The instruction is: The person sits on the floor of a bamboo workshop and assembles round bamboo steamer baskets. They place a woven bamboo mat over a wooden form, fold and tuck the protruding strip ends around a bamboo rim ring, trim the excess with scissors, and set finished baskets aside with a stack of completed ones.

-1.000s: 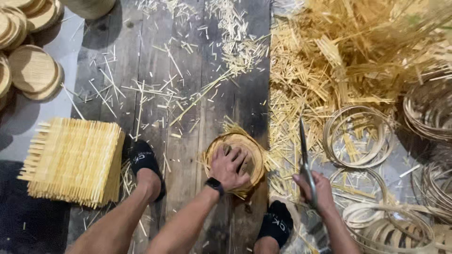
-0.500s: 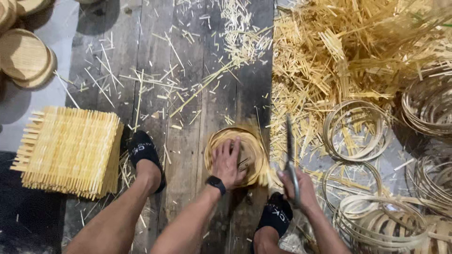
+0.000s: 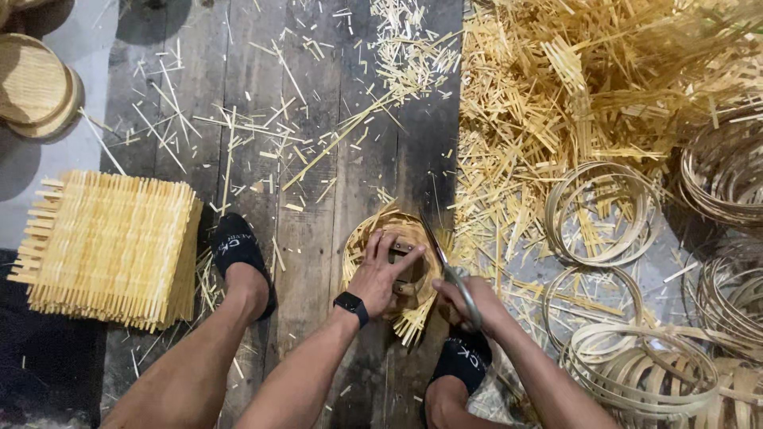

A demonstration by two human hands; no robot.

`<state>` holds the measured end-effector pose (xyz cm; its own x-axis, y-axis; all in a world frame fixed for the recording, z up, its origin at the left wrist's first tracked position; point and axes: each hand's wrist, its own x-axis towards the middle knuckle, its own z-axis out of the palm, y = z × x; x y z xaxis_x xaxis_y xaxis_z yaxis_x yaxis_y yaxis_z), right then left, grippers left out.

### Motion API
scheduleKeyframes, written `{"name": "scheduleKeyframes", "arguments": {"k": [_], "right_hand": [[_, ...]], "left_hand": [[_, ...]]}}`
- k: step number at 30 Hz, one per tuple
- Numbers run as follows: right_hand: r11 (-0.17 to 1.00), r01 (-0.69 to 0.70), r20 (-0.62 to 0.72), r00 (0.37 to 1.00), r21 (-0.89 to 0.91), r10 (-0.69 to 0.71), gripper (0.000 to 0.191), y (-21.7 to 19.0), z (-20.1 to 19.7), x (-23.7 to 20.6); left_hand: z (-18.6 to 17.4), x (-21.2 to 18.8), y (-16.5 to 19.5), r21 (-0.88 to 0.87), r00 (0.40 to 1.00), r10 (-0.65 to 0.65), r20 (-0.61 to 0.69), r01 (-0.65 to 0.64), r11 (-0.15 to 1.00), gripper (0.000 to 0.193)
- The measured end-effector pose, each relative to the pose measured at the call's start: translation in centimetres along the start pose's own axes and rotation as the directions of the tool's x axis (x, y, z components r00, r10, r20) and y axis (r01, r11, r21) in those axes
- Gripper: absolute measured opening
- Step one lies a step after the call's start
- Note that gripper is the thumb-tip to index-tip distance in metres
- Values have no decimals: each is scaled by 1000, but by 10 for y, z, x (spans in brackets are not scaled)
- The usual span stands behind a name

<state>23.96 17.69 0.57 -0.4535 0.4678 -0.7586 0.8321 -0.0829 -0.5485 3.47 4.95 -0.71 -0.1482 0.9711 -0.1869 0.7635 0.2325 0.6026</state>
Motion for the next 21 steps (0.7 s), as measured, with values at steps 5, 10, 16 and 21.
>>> {"name": "scheduleKeyframes", "arguments": {"k": [5, 10, 16, 21], "right_hand": [[958, 269, -290, 913, -96, -285, 41, 54, -13, -16], [938, 119, -404, 879, -327, -252, 56, 93, -4, -30], [834, -182, -394, 918, -521, -45, 66, 83, -5, 8], [800, -115, -398, 903, -588, -162, 45, 89, -21, 15]], "left_hand": [[-2, 3, 5, 21, 1000, -15, 7, 15, 1000, 115], [16, 16, 36, -83, 946, -301, -125, 292, 953, 126], [36, 15, 60, -81, 900, -248, -359, 234, 969, 101], [40, 14, 57, -79, 907, -226, -356, 211, 974, 97]]}}
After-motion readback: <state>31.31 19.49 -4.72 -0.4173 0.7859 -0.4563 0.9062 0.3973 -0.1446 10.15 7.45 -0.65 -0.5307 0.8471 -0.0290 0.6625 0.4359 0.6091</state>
